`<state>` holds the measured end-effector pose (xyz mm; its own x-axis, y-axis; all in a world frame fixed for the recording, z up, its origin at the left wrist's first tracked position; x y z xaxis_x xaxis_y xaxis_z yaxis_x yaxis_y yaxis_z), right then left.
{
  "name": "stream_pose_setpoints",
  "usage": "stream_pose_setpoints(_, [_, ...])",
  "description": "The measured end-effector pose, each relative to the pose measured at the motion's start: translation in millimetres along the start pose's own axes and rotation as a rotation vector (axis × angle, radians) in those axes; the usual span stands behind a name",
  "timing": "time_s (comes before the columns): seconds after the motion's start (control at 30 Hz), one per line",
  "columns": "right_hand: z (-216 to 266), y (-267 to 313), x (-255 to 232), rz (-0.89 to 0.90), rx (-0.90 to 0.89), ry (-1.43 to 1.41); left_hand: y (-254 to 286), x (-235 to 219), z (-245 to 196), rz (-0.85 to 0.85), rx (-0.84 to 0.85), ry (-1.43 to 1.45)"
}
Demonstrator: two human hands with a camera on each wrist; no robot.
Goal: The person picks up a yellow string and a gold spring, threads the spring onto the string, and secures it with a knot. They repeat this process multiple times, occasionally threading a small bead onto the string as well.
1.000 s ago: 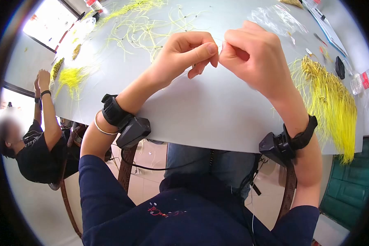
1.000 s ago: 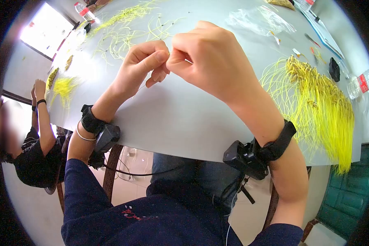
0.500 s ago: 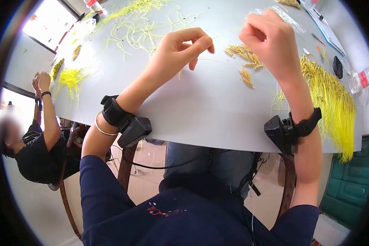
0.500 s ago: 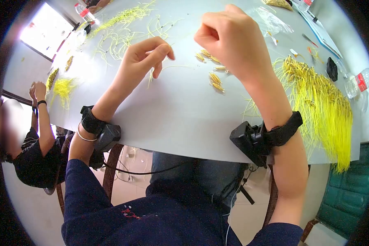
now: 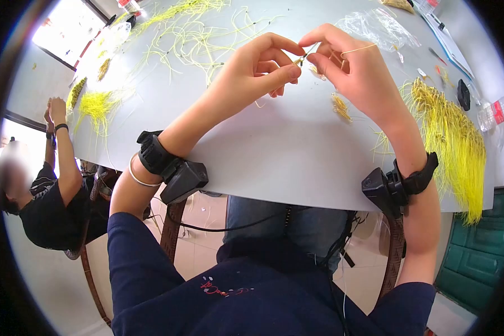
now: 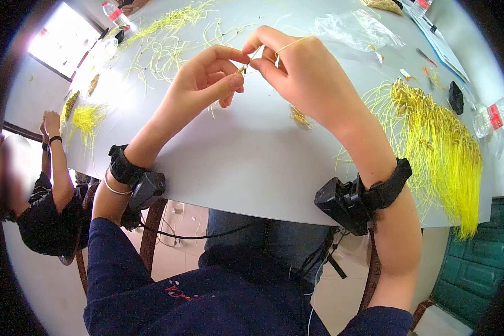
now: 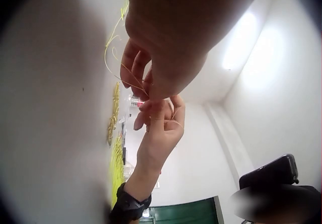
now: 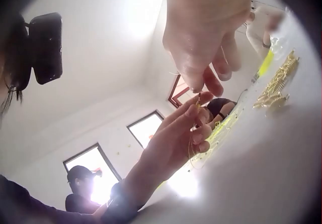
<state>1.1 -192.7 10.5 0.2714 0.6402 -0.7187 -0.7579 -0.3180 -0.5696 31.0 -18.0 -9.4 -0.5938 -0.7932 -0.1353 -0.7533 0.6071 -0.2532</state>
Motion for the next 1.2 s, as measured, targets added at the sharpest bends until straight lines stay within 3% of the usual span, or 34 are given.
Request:
stream_pose_setpoints(0.47, [6,-2,-6,-0.070,-0.057,-0.097,2,-4,-7,-0.100,0.035,-0.051])
stream_pose_setpoints(0.8, [7,-4,-5,-0.106,-0.190,-0.008,3,-3,-8,0.007,0.027,-0.049])
stream_pose_setpoints(0.9, [4,-3,-5,-0.029,-0.221,-0.030,4,-2,-8,0.064,0.016,-0.026])
stream_pose_setpoints(1.0, [3,-2,0,0.086,-0.178,-0.175,7,2,-9,0.109,0.036,0.027])
stream_pose_setpoints(1.07, [-2,1,4,0.202,0.074,-0.363,6,5,-11,0.134,0.061,0.055])
stream_pose_setpoints(1.2, [-1,1,8,0.207,0.086,-0.359,5,5,-16,0.095,0.150,0.165])
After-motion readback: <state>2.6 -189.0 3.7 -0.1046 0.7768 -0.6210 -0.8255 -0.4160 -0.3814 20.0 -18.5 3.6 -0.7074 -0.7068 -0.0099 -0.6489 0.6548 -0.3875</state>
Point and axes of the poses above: each hand's wrist, its own y-axis away from the middle knuckle, its own x-axis out of the palm, z = x × y, the point moved 2 cm from there along -y, towards the middle knuckle, and after that the axes turned 10 degrees about y, right-handed, at the moved point
